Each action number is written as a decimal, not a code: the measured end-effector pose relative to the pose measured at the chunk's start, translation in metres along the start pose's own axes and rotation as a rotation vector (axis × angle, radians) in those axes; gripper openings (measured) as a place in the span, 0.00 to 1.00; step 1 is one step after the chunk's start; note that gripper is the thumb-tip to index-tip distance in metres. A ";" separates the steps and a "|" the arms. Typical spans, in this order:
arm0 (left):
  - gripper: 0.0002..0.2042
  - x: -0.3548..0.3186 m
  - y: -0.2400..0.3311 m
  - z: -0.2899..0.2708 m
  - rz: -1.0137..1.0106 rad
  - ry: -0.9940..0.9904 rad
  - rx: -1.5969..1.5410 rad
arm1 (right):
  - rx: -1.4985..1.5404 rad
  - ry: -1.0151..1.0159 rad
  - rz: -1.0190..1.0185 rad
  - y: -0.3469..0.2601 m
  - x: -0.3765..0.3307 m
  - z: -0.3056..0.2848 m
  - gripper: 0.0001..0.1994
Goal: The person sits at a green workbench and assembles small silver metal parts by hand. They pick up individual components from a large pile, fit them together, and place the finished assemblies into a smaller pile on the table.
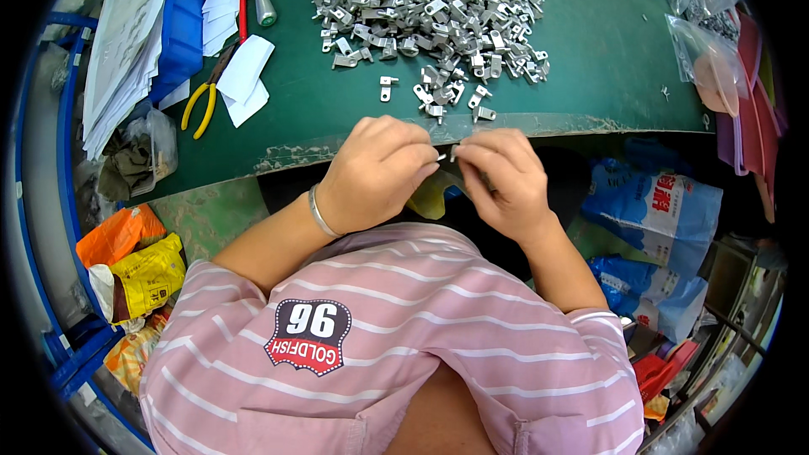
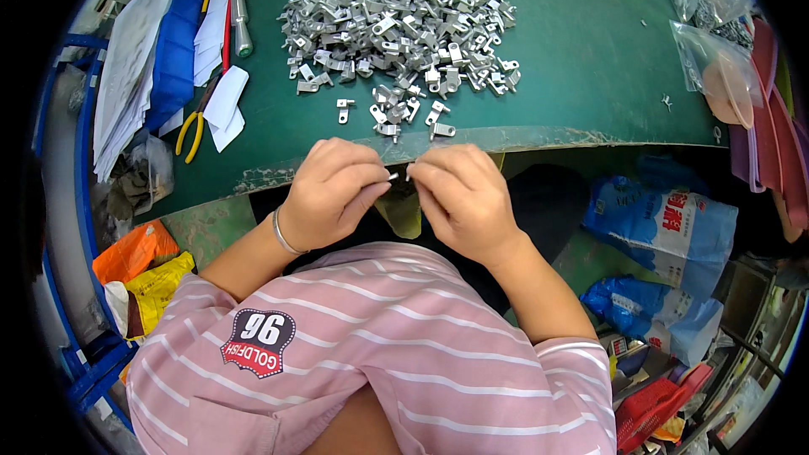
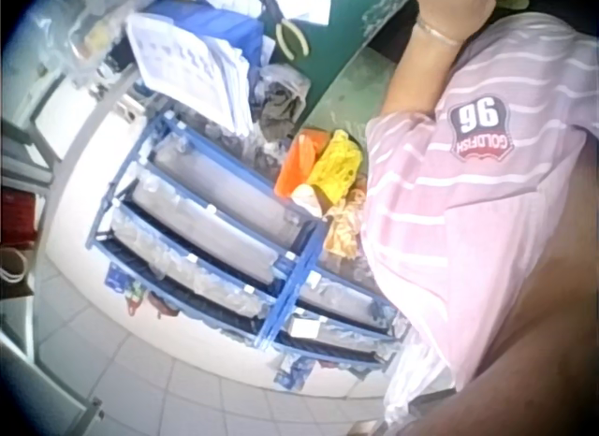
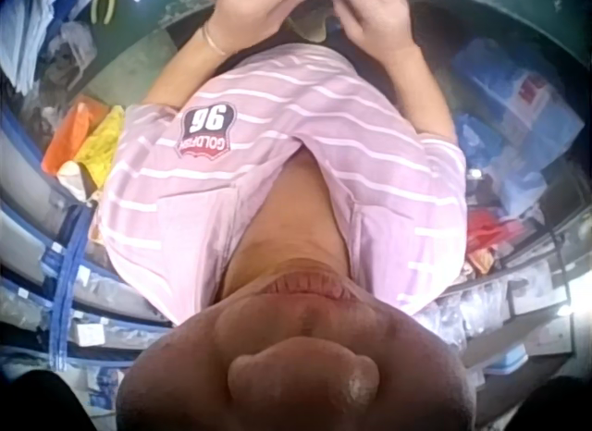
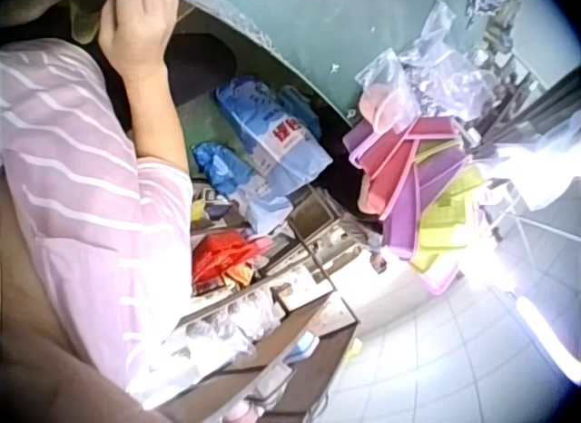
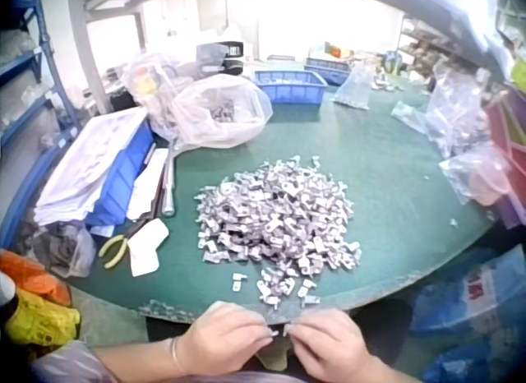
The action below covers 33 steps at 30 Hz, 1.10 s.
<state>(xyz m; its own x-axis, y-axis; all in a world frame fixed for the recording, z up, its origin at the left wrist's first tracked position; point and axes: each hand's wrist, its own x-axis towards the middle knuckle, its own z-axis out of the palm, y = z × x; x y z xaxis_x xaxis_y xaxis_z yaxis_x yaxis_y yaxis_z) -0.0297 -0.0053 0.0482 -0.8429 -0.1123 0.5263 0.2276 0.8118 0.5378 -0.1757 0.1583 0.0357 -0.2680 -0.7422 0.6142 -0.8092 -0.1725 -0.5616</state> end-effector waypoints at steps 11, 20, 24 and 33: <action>0.10 0.023 -0.008 0.009 -0.122 0.107 0.141 | -0.130 0.043 0.129 0.007 0.009 -0.008 0.10; 0.05 0.024 -0.005 -0.001 -0.348 0.152 -0.126 | -0.269 0.152 0.223 0.017 0.028 0.006 0.10; 0.05 0.023 -0.005 -0.003 -0.365 0.085 -0.125 | -0.184 0.168 0.149 0.019 0.025 0.009 0.11; 0.07 0.020 -0.007 -0.003 -0.335 0.069 -0.044 | -0.018 0.023 0.021 0.008 0.012 0.004 0.13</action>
<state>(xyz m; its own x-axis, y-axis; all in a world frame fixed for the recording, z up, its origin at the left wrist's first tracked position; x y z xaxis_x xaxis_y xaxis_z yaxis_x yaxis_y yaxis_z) -0.0466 -0.0150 0.0568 -0.8397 -0.4080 0.3584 -0.0341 0.6983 0.7150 -0.1831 0.1456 0.0364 -0.2966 -0.7305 0.6151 -0.8126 -0.1453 -0.5644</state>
